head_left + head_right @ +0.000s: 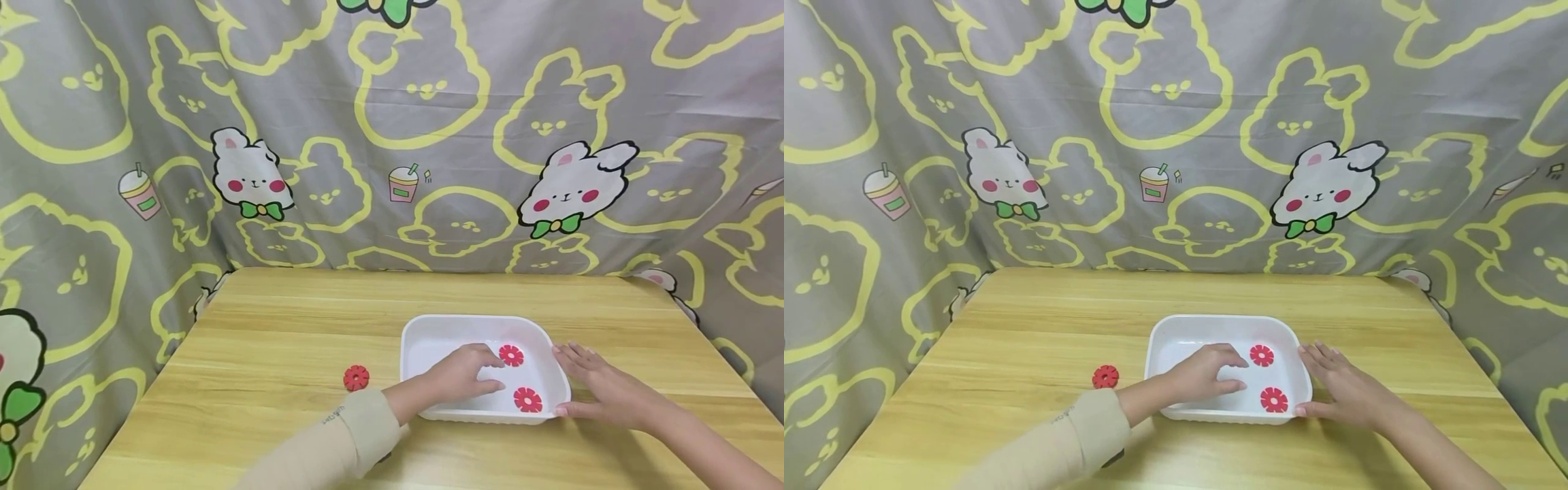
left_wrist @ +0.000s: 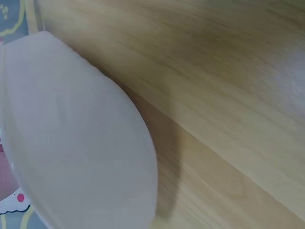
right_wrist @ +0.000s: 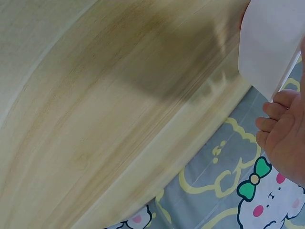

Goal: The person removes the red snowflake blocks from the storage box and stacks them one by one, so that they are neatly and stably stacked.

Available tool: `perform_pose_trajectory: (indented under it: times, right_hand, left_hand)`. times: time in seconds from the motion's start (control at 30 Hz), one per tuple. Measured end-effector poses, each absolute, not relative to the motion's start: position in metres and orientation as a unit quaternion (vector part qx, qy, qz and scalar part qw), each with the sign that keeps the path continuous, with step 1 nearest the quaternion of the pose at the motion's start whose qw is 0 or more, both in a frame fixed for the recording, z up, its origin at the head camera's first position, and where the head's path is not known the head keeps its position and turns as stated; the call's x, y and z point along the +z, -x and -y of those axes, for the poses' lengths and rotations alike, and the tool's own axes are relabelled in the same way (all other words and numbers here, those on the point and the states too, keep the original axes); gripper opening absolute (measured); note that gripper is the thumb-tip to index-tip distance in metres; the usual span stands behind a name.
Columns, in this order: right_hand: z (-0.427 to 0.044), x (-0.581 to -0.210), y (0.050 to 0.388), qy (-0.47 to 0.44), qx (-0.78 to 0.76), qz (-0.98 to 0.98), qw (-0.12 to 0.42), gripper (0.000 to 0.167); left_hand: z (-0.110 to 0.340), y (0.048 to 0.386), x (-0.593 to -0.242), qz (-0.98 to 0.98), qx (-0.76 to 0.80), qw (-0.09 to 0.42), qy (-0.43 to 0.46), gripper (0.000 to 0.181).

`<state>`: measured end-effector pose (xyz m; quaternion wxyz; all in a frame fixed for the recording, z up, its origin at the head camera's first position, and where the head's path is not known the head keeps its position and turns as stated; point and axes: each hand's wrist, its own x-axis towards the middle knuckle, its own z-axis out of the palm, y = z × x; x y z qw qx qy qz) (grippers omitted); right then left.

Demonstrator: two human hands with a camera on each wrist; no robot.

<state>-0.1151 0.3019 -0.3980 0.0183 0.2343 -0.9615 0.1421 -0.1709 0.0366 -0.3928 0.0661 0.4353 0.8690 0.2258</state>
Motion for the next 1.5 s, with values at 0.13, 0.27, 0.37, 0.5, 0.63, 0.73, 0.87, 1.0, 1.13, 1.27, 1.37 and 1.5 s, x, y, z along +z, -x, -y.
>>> perform_pose_trajectory:
  times: [0.13, 0.27, 0.37, 0.5, 0.63, 0.73, 0.87, 1.0, 1.13, 1.27, 1.37, 1.5]
  right_hand:
    - [-0.302, -0.399, 0.116, -0.241, 0.138, 0.96, 0.028, 0.09]
    - [-0.302, -0.4, 0.116, -0.249, 0.135, 0.958, 0.038, 0.089]
    - [-0.302, -0.401, 0.116, -0.251, 0.135, 0.958, 0.041, 0.089]
    - [-0.303, -0.401, 0.116, -0.258, 0.132, 0.956, 0.049, 0.088]
    - [-0.304, -0.4, 0.117, -0.258, 0.133, 0.956, 0.046, 0.089]
    - [-0.304, -0.4, 0.117, -0.257, 0.136, 0.956, 0.044, 0.089]
    - [-0.303, -0.401, 0.118, -0.261, 0.138, 0.954, 0.047, 0.088]
    - [-0.303, -0.402, 0.118, -0.264, 0.136, 0.954, 0.049, 0.088]
    - [-0.303, -0.402, 0.118, -0.264, 0.136, 0.954, 0.049, 0.088]
    - [-0.303, -0.401, 0.118, -0.261, 0.137, 0.955, 0.044, 0.088]
    - [-0.302, -0.4, 0.118, -0.254, 0.142, 0.956, 0.031, 0.089]
    - [-0.302, -0.398, 0.119, -0.247, 0.149, 0.957, 0.016, 0.09]
  left_hand:
    - [-0.048, 0.171, -0.396, -0.874, 0.201, 0.076, -0.436, 0.032]
    - [-0.058, 0.17, -0.4, -0.879, 0.16, 0.082, -0.442, 0.03]
    - [-0.065, 0.17, -0.404, -0.881, 0.13, 0.079, -0.449, 0.029]
    - [-0.075, 0.171, -0.407, -0.884, 0.108, 0.08, -0.449, 0.029]
    - [-0.083, 0.172, -0.41, -0.891, 0.092, 0.089, -0.437, 0.03]
    - [-0.086, 0.173, -0.412, -0.893, 0.076, 0.091, -0.435, 0.029]
    - [-0.09, 0.173, -0.416, -0.891, 0.049, 0.09, -0.443, 0.026]
    - [-0.093, 0.173, -0.418, -0.889, 0.013, 0.077, -0.451, 0.024]
    - [-0.094, 0.172, -0.418, -0.89, 0.005, 0.069, -0.451, 0.021]
    - [-0.094, 0.172, -0.419, -0.888, 0.01, 0.066, -0.456, 0.018]
    - [-0.094, 0.172, -0.42, -0.886, 0.008, 0.06, -0.459, 0.016]
    - [-0.093, 0.171, -0.419, -0.886, 0.004, 0.059, -0.459, 0.015]
